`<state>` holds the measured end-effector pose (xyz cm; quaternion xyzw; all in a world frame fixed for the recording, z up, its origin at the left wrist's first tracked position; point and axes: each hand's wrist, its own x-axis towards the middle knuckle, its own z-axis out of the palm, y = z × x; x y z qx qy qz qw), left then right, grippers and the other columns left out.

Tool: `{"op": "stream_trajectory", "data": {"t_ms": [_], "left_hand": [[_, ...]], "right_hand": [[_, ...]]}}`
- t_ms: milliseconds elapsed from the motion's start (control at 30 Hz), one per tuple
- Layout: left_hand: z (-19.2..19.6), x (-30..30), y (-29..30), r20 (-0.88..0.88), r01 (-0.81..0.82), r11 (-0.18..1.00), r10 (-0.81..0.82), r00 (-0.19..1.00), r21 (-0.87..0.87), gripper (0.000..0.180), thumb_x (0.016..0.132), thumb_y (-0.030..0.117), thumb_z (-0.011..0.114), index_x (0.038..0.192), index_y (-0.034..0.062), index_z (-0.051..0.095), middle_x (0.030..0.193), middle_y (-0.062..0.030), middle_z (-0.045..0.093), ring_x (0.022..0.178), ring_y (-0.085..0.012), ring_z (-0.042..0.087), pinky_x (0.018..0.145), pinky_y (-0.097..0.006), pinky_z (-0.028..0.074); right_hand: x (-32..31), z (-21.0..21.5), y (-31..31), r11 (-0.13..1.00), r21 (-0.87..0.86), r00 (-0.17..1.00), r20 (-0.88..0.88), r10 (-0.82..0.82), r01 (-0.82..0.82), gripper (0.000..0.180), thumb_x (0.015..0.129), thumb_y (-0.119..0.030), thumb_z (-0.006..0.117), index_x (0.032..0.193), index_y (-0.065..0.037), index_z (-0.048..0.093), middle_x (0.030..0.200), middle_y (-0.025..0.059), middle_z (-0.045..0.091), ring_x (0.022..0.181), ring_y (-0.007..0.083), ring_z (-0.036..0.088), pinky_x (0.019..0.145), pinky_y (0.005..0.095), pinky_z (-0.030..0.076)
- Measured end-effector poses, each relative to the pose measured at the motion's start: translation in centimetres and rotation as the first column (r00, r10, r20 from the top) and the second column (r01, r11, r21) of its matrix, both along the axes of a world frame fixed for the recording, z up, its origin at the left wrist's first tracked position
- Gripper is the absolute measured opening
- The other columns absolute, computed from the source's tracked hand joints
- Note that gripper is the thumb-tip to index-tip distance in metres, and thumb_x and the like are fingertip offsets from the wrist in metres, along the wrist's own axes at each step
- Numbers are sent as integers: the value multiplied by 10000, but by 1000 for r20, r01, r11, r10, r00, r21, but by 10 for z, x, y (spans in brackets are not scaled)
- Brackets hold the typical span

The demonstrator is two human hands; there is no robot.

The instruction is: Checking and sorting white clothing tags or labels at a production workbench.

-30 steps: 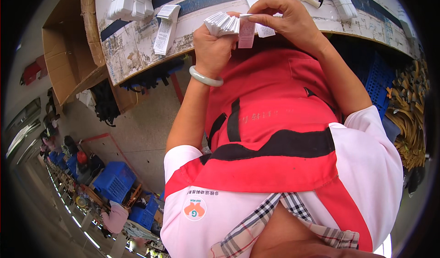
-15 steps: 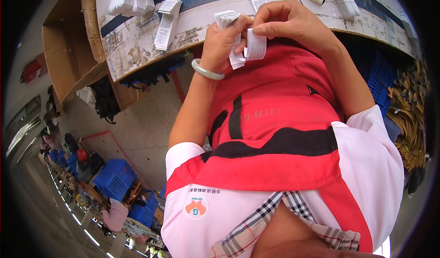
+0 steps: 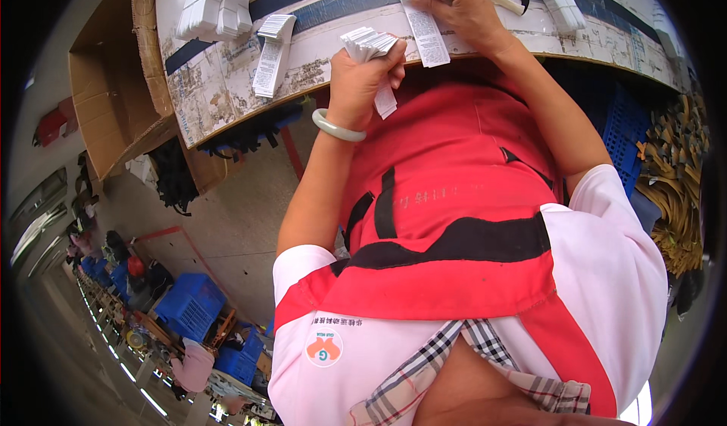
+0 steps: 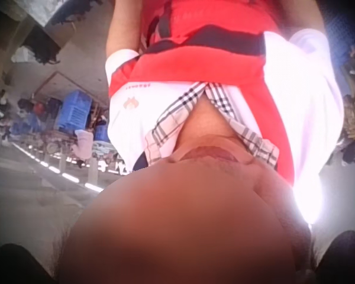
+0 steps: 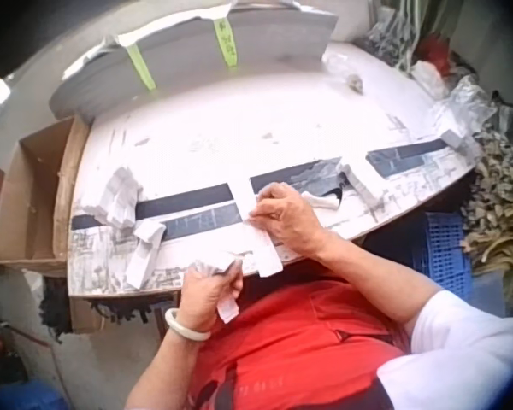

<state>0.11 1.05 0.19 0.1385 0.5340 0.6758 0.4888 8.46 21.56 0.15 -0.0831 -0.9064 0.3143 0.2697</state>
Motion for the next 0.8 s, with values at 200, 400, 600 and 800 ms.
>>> {"op": "stream_trajectory", "data": {"t_ms": [200, 400, 600, 800], "left_hand": [[-2, -3, 8, -716, -230, 936, 352, 603, 267, 191, 809, -7, 720, 997, -3, 689, 823, -31, 692, 771, -94, 630, 705, -245, 515], [7, 2, -2, -527, -169, 981, 193, 828, 94, 250, 779, -65, 648, 1013, -2, 708, 738, -31, 655, 601, -79, 575, 517, -221, 447], [9, 6, -2, -346, -148, 987, 162, 924, 68, 244, 791, -57, 630, 1018, -5, 702, 853, -6, 684, 757, -58, 592, 635, -212, 484], [5, 5, -2, -463, -157, 982, 188, 867, 105, 213, 806, -49, 627, 1000, -6, 704, 859, -12, 686, 768, -66, 600, 653, -223, 496]], "right_hand": [[13, 35, -26, 836, -548, 977, 152, 150, -43, 90, 802, -122, 740, 866, -61, 720, 857, 87, 614, 805, 242, 613, 717, 313, 489], [22, 39, -34, 864, -497, 968, 165, 188, -83, 198, 901, -143, 676, 1051, -15, 687, 955, 44, 672, 897, 113, 625, 834, 240, 497], [26, 32, -31, 846, -511, 949, 161, 270, -154, 189, 901, -139, 676, 1028, 0, 690, 921, 40, 666, 866, 107, 616, 808, 242, 495], [25, 30, -32, 821, -551, 943, 170, 286, -150, 185, 905, -149, 674, 1019, -6, 696, 891, 26, 659, 818, 86, 587, 755, 223, 476]]}}
